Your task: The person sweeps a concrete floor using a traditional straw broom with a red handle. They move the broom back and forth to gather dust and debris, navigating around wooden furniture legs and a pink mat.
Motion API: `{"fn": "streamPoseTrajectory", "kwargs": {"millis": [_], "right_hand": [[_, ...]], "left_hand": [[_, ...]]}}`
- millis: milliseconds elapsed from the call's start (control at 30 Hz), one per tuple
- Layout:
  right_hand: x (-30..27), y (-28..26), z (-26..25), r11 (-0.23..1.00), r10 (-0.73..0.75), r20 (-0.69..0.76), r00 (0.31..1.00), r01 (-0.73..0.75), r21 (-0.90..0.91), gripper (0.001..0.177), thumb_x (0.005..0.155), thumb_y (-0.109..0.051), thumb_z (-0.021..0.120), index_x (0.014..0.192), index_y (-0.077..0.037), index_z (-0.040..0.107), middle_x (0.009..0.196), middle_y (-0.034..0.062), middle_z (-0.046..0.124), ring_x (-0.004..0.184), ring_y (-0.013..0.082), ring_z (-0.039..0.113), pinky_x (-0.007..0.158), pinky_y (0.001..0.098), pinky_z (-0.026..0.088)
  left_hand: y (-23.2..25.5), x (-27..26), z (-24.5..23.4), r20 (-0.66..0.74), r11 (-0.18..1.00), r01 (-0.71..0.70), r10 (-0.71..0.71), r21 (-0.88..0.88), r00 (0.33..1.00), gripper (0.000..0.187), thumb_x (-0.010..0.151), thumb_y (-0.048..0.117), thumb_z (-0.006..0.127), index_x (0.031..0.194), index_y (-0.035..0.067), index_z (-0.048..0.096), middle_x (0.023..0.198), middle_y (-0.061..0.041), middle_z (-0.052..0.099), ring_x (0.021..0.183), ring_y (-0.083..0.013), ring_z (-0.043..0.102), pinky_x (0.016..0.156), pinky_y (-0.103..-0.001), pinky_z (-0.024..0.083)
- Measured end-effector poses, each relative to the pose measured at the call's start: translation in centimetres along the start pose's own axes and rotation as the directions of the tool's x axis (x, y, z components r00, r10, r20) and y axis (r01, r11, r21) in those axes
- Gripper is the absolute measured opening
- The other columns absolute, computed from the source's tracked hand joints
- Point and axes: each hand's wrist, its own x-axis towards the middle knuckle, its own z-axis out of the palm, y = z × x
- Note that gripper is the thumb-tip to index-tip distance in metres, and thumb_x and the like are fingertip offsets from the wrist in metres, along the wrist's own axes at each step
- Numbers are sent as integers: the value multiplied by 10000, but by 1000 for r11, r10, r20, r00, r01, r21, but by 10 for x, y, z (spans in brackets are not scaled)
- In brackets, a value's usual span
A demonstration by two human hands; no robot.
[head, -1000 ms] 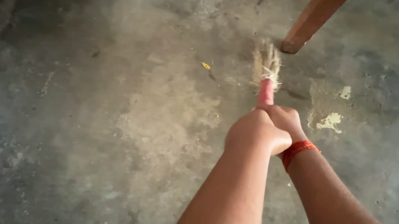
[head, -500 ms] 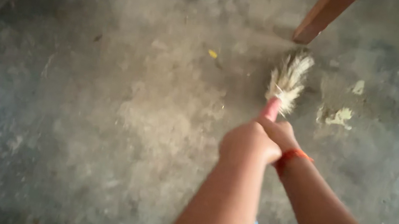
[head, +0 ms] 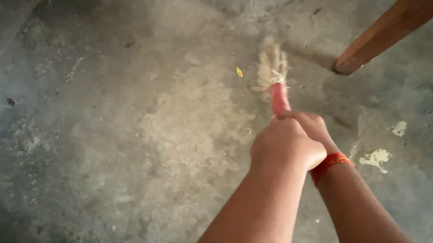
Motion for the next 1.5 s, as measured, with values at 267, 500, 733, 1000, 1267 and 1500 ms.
{"fn": "streamPoseTrajectory", "kwargs": {"millis": [267, 500, 733, 1000, 1267, 1500], "right_hand": [[8, 3, -59, 996, -4, -140, 990, 16, 82, 403, 880, -303, 696, 1042, 66, 695, 999, 131, 726, 850, 197, 683, 687, 389, 526], [55, 58, -56, 976, 130, -163, 978, -97, 195, 404, 891, -314, 693, 1045, 60, 690, 1010, 128, 724, 856, 192, 681, 690, 384, 526], [70, 38, 56, 956, 161, -45, 986, -144, 257, 406, 901, -325, 691, 1048, 53, 686, 1022, 125, 722, 862, 187, 679, 693, 379, 525], [24, -70, 190, 891, -73, 117, 990, 117, -439, 557, 961, -537, 565, 1164, -51, 747, 1149, 117, 771, 1088, 277, 666, 866, 411, 517], [31, -103, 179, 722, -370, 34, 928, 311, -618, 416, 812, -296, 757, 1155, -83, 658, 1151, 118, 718, 1066, 298, 667, 846, 413, 531], [78, -54, 151, 973, -209, -235, 949, 177, -151, 377, 836, -268, 754, 1104, -19, 661, 1085, 119, 715, 966, 259, 672, 780, 405, 533]], "left_hand": [[39, 15, 16, 17, 999, -29, 29, -14, 999, 413, 798, 222, 689, 1199, 129, 721, 1194, -135, 721, 1131, -311, 687, 937, -398, 554], [14, 54, 26, 92, 998, -52, 49, 35, 995, 421, 804, 224, 686, 1214, 133, 716, 1211, -137, 715, 1145, -314, 680, 950, -399, 548], [-68, 68, -50, 86, 996, -13, 5, 93, 996, 428, 811, 225, 683, 1229, 137, 712, 1228, -139, 709, 1159, -316, 673, 963, -399, 542], [-119, 61, -182, -26, 997, 57, -56, 51, 998, 437, 818, 227, 679, 1246, 142, 708, 1247, -141, 702, 1175, -319, 665, 977, -400, 536], [-89, 69, -201, -26, 999, -21, 20, -43, 999, 447, 825, 229, 675, 1263, 147, 703, 1266, -143, 695, 1191, -322, 656, 992, -401, 529], [-88, 100, -153, 37, 999, -24, 25, -24, 999, 455, 832, 231, 672, 1278, 151, 699, 1282, -145, 690, 1205, -325, 649, 1005, -401, 523]]}}
